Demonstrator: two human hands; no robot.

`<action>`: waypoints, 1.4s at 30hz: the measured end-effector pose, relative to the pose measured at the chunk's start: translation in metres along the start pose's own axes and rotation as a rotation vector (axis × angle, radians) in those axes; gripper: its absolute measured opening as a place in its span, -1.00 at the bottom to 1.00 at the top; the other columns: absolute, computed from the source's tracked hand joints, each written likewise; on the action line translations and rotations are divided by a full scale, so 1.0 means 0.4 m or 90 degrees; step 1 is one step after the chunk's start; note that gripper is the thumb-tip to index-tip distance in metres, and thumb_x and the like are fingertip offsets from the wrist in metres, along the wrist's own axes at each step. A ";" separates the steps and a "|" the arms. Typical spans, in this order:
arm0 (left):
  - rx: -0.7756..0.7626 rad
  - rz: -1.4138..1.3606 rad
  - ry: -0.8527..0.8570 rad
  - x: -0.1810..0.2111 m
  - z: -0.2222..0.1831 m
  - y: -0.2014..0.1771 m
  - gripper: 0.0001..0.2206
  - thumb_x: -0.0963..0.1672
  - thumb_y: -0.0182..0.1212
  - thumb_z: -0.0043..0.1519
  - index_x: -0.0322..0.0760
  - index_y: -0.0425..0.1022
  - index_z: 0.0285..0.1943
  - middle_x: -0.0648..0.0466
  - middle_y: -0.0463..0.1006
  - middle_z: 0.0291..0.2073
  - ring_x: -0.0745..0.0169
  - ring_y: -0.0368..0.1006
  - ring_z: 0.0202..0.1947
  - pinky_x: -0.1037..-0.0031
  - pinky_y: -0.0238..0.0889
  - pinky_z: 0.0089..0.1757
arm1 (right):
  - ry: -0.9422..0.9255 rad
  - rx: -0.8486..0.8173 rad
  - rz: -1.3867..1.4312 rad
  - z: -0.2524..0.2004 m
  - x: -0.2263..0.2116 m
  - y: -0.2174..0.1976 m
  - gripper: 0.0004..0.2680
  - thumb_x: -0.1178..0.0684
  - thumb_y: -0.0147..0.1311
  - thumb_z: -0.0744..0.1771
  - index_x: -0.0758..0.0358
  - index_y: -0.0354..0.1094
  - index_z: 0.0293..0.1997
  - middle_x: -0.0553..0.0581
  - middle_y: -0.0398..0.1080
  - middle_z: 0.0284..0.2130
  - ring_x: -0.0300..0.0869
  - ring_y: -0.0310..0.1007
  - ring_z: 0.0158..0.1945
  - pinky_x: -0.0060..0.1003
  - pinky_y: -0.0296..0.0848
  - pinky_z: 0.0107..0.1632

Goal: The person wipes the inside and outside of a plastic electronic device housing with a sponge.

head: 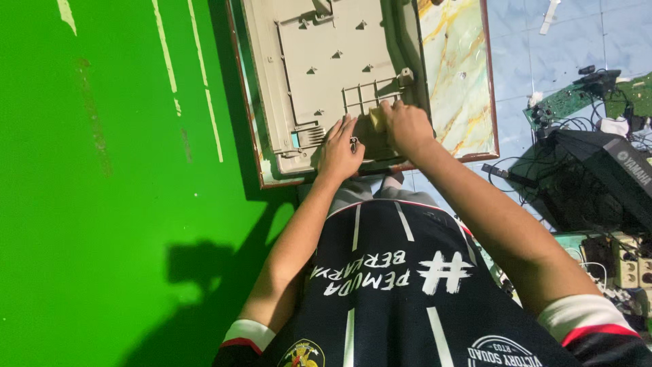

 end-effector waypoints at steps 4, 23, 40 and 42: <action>0.004 -0.018 -0.002 -0.020 -0.010 0.011 -0.52 -0.14 0.16 0.18 -0.37 0.38 0.32 -0.21 0.35 0.39 -0.25 0.23 0.41 0.18 0.20 0.27 | 0.059 -0.113 0.078 0.016 0.016 0.003 -0.63 0.13 0.17 0.27 0.26 0.23 0.21 0.40 0.52 -0.18 0.26 0.56 -0.15 0.08 0.55 -0.10; -0.029 0.203 -0.072 -0.167 0.199 -0.233 -0.46 -0.02 0.22 0.25 -0.27 0.31 0.41 -0.18 0.07 0.49 -0.20 -0.20 0.53 -0.29 -0.51 0.34 | -0.081 0.187 0.194 0.357 0.108 -0.113 -0.74 0.30 0.13 0.27 0.23 0.38 0.05 0.36 0.51 -0.08 0.28 0.51 -0.08 0.05 0.49 -0.05; 0.006 0.253 0.081 -0.281 0.214 -0.283 -0.51 -0.14 0.20 0.16 -0.37 0.40 0.32 -0.21 0.13 0.49 -0.22 -0.08 0.52 -0.10 -0.26 0.39 | 0.086 0.189 0.145 0.314 0.011 -0.038 -0.71 0.20 0.23 0.27 0.22 0.32 0.09 0.34 0.48 -0.11 0.26 0.50 -0.16 0.10 0.45 -0.16; -0.010 0.237 0.091 -0.285 0.219 -0.288 -0.49 -0.15 0.20 0.12 -0.38 0.40 0.31 -0.23 0.12 0.47 -0.24 -0.08 0.50 -0.13 -0.27 0.37 | 0.029 0.171 0.123 0.326 -0.052 -0.014 -0.70 0.21 0.22 0.25 0.23 0.31 0.07 0.32 0.48 -0.16 0.21 0.52 -0.13 0.06 0.48 -0.12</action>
Point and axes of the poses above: each hand's wrist, its own z-axis towards the middle knuckle, its own y-axis out of the palm, x = y × z, the point moved 3 cm from there along z, towards the middle knuckle
